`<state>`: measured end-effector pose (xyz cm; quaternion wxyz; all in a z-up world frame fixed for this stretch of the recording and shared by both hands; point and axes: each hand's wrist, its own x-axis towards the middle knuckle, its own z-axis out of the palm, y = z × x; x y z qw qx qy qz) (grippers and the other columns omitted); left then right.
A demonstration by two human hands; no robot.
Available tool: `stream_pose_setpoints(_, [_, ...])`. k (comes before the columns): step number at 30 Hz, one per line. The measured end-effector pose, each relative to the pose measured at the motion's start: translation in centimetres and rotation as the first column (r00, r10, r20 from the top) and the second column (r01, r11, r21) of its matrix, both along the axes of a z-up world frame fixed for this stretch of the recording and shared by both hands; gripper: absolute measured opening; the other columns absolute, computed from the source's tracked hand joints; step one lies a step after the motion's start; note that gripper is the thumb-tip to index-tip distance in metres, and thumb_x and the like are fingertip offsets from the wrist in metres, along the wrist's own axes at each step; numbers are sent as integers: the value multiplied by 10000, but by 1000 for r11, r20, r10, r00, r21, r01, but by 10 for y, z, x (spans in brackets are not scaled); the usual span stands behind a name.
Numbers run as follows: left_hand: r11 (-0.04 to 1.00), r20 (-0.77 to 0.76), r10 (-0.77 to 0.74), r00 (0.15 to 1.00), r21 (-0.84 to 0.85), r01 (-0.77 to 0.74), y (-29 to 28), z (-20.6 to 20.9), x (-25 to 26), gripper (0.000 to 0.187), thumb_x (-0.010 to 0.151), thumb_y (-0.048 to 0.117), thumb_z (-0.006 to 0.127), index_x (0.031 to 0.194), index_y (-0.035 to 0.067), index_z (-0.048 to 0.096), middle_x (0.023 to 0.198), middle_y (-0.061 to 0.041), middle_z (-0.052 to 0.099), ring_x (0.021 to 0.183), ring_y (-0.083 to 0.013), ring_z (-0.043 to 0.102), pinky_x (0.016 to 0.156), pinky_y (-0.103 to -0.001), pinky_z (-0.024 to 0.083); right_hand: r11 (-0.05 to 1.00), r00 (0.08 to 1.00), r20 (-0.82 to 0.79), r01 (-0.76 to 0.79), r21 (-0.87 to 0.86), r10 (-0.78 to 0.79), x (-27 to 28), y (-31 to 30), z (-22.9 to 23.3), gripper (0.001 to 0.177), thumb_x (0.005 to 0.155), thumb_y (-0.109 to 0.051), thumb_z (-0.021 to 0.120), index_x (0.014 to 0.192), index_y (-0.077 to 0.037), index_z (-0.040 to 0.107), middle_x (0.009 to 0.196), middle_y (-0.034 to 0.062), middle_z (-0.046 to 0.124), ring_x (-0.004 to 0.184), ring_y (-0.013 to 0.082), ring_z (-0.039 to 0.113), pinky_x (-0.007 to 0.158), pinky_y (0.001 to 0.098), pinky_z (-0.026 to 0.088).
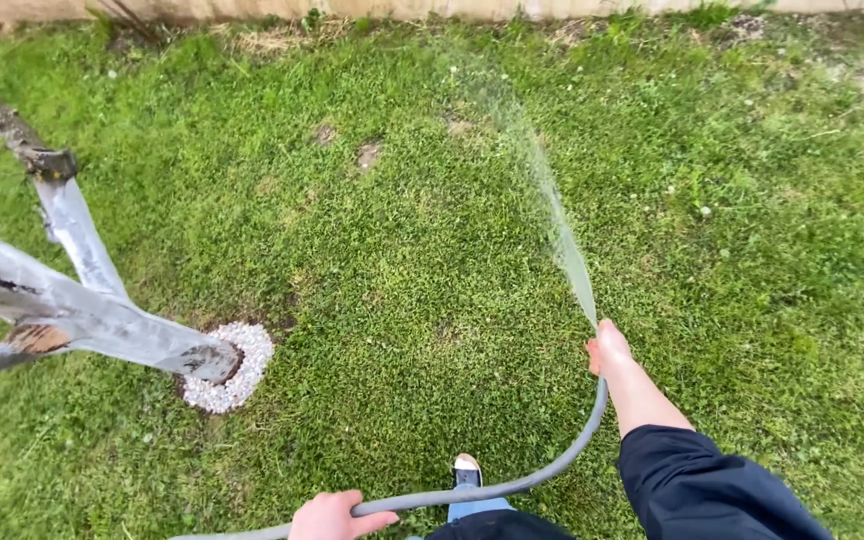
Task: The person waters a lawn and a small tree using a hose. They direct the water stream across the grass and then focus on the base of a tree and a small plant near a fence.
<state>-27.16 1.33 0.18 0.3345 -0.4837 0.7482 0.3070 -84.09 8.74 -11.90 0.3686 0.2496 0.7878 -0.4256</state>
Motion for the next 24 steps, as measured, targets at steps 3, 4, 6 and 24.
stream_pose_setpoints(3, [1000,26,-30,999,2,30,4,0,10,718,738,996,588,746,278,544,795,70,635,840,-142,644,803,-314,511,999,999,-28,-30,-18,29,10,17,-11,566,973,-545,384,827,-27,559,536,4,338,405,179,283,391,339,224])
stream_pose_setpoints(4, [1000,37,-1,999,15,1,5,2,13,712,731,981,607,708,277,506,744,74,595,791,-129,630,766,-289,489,999,999,-13,-37,1,37,15,18,-10,531,975,-563,366,782,-83,486,561,2,342,427,183,273,416,343,204])
stream_pose_setpoints(6, [999,49,28,998,26,-29,10,3,24,712,723,967,626,670,275,469,694,79,555,742,-115,615,728,-263,467,999,999,4,-45,18,45,36,13,11,508,978,-581,347,736,-139,413,586,-1,346,449,187,263,441,347,184])
stream_pose_setpoints(24, [975,53,194,980,101,-198,62,66,176,565,803,834,742,690,323,530,686,105,519,697,-26,549,720,-155,460,892,891,146,-443,83,429,230,-29,26,652,1015,-656,410,836,-45,552,565,20,294,462,194,223,500,367,158])
